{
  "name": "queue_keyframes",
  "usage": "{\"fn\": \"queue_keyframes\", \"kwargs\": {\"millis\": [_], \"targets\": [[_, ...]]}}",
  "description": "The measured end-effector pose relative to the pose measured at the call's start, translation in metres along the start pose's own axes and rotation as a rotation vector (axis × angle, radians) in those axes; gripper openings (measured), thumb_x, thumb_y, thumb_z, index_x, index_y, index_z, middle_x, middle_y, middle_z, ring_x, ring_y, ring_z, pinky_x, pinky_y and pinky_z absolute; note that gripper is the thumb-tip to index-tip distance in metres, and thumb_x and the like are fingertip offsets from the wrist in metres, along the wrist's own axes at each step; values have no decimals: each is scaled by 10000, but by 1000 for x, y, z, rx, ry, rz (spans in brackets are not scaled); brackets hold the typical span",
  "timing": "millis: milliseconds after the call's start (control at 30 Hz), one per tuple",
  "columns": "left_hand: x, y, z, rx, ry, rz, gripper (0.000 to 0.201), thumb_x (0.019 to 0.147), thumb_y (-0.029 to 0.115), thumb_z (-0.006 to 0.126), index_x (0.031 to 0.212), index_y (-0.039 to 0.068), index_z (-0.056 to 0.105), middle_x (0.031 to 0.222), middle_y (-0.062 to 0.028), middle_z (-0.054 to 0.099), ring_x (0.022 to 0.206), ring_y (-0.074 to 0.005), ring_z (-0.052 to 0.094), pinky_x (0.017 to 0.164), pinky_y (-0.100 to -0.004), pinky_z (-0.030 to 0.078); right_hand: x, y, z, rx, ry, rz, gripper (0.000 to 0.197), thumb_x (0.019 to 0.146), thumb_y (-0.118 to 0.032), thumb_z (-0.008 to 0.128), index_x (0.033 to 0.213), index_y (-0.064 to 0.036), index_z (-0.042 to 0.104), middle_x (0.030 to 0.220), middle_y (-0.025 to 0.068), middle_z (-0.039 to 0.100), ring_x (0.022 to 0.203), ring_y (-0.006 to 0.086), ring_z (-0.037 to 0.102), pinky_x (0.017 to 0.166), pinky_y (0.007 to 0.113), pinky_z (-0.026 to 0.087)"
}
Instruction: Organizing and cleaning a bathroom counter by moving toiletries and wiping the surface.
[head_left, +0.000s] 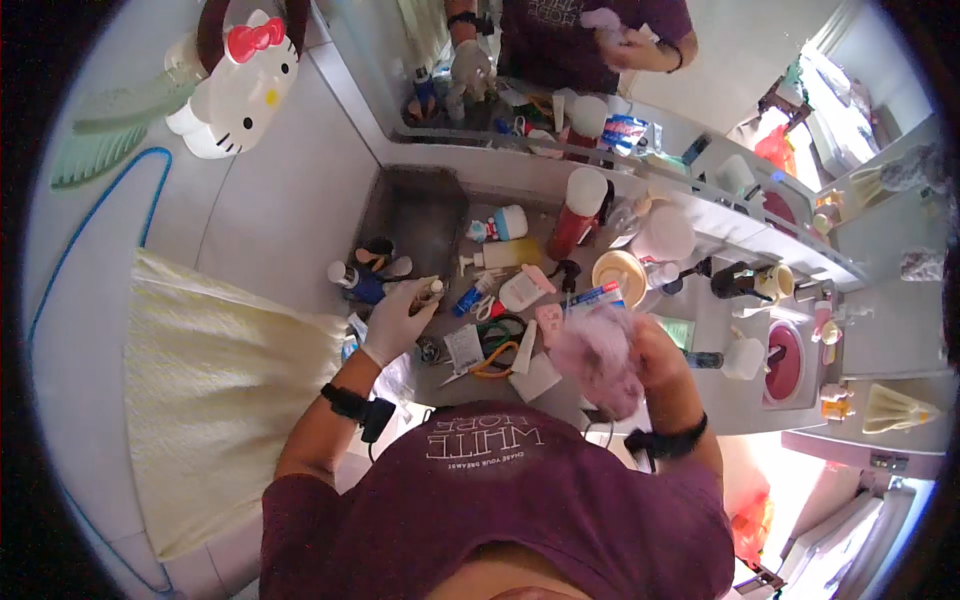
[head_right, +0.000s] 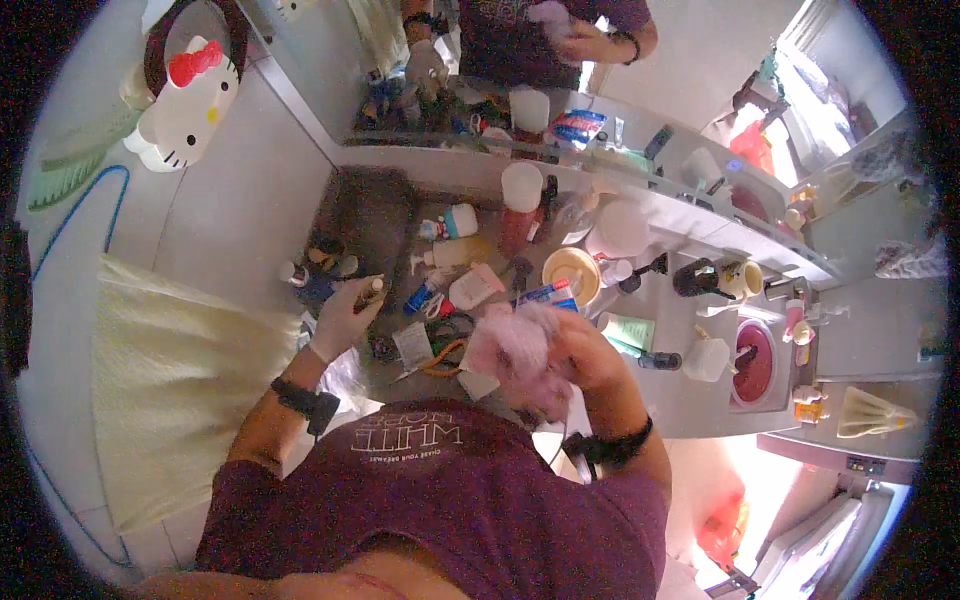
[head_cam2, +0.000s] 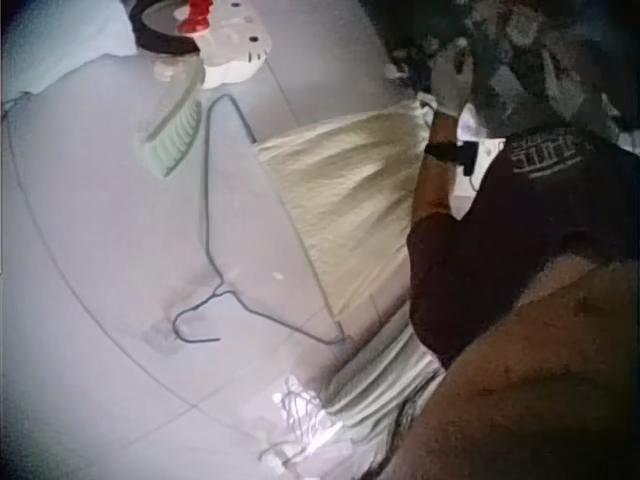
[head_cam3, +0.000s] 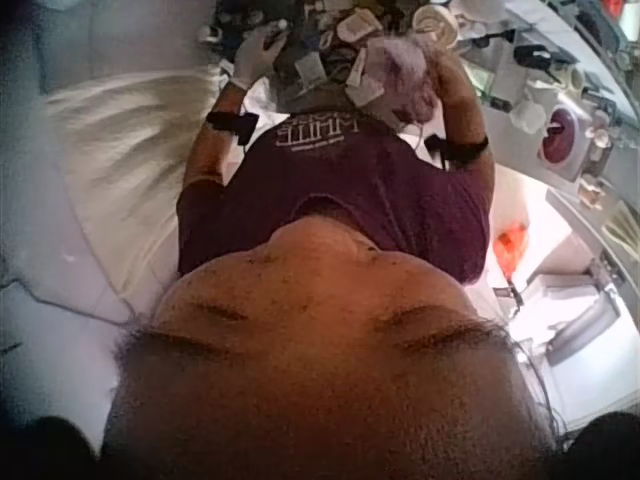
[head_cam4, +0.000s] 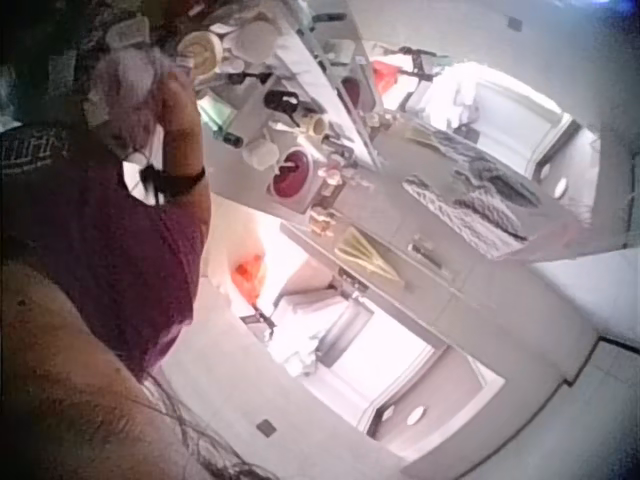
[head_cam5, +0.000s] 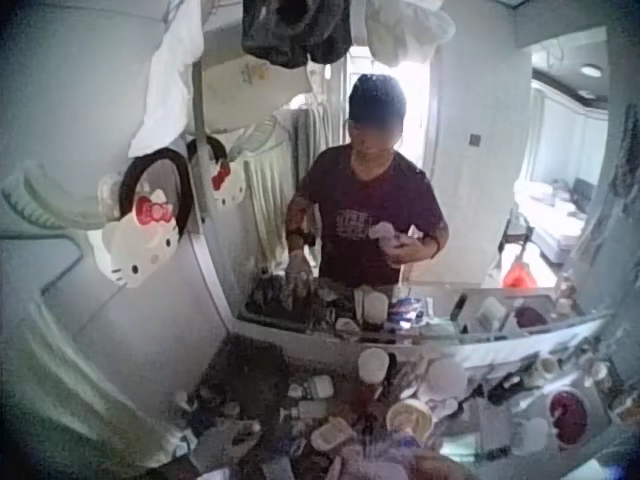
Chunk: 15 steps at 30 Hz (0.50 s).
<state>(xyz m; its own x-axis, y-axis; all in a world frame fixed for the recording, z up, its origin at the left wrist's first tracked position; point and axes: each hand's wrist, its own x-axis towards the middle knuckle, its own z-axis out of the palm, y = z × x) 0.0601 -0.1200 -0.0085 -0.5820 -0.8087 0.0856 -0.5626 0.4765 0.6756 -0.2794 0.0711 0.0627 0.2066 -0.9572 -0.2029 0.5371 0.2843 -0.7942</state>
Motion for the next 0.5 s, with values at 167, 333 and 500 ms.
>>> {"fn": "queue_keyframes", "kwargs": {"millis": [167, 333, 500], "targets": [[-9, 23, -5, -60, -66, 58, 339, 857, 110, 690, 1188, 84, 626, 1071, -123, 657, 989, -284, 639, 856, -355, 511, -122, 25, -41, -319, 300, -295, 525, 856, -314, 557, 1243, 41, 548, 1179, 143, 608, 1065, 255, 612, 913, 403, 506], [14, 53, -20, 93, 2, 246, 309, 842, 89, 694, 1145, 58, 642, 1068, -118, 641, 1011, -262, 619, 872, -363, 507, -247, -13, -53, 178, 380, -732, 593, 858, -314, 544, 1349, 13, 482, 1318, 160, 555, 1144, 261, 581, 947, 446, 494], [74, 43, -27, -216, 160, 51, 318, 836, 128, 713, 1128, 29, 636, 1050, -109, 638, 955, -189, 622, 826, -296, 498, -269, -27, -86, -130, 1524, -660, 481, 923, -204, 444, 1348, 17, 484, 1328, 144, 557, 1130, 296, 602, 978, 452, 498]]}}
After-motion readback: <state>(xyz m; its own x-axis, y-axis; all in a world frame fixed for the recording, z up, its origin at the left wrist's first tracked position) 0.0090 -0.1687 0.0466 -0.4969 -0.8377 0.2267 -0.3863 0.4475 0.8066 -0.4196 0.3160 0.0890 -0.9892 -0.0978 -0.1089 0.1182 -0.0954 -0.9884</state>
